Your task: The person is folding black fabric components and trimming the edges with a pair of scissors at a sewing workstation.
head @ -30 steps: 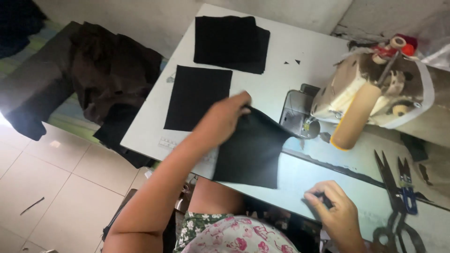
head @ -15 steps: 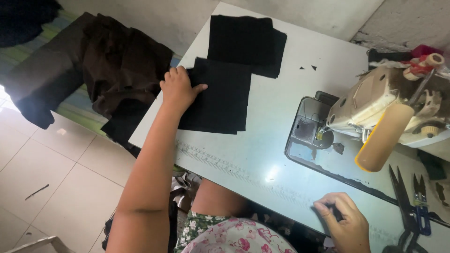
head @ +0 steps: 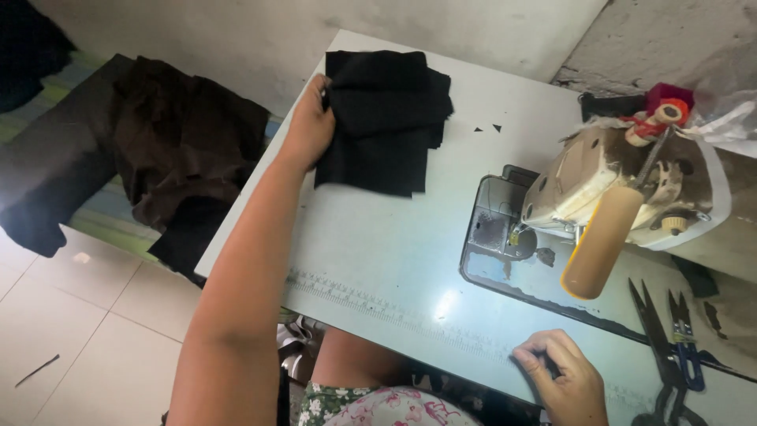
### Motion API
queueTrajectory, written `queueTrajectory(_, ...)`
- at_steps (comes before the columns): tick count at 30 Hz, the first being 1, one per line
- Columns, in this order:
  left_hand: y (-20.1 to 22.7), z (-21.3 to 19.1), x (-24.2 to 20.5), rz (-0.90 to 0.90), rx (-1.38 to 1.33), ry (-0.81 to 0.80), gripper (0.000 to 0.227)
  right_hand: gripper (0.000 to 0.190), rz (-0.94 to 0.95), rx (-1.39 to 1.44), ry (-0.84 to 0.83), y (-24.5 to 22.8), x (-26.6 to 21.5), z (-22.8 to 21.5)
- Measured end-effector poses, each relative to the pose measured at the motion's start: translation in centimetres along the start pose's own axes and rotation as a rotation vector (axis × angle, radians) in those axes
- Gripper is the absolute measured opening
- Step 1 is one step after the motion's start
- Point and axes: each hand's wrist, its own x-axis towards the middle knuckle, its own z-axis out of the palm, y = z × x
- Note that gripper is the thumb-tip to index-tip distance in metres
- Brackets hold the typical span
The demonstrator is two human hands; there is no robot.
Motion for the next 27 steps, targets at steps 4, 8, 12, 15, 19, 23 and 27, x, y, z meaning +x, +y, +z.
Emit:
queueTrajectory(4,-5.7,0.6,5.1,-0.214,0.012,-0.014,0.015,0.022,0.020,-0.013,-0.033,0.0,0.2,0.0)
queueTrajectory(8,-6.2,0.7,5.3,-0.287,0.457,-0.007,0.053,0.022,0.066,-0.021,-0.045,-0.2,0.2,0.0)
queueTrajectory(12,-7.7,2.3,5.9,-0.291,0.667,0.255,0.071,0.020,0.029,-0.025,-0.038,0.3,0.3,0.0)
queueTrajectory(15,-5.0,3.3,4.1,-0.019,0.678,0.285,0.048,0.020,0.044,-0.022,-0.050,-0.4,0.2,-0.2)
queueTrajectory(19,-4.2,7.2,-0.2,0.268,0.584,-0.310,0.024,0.020,-0.006,-0.027,-0.038,0.0,0.1,-0.3)
queueTrajectory(23,-3.1,9.0,-3.6,0.372,0.789,-0.373,0.017,0.022,-0.082,-0.021,-0.012,0.4,0.1,-0.2)
queueTrajectory(27,-3.6,10.1,-3.2,0.417,0.950,-0.389,0.049,0.020,-0.092,-0.013,0.006,0.4,0.0,-0.1)
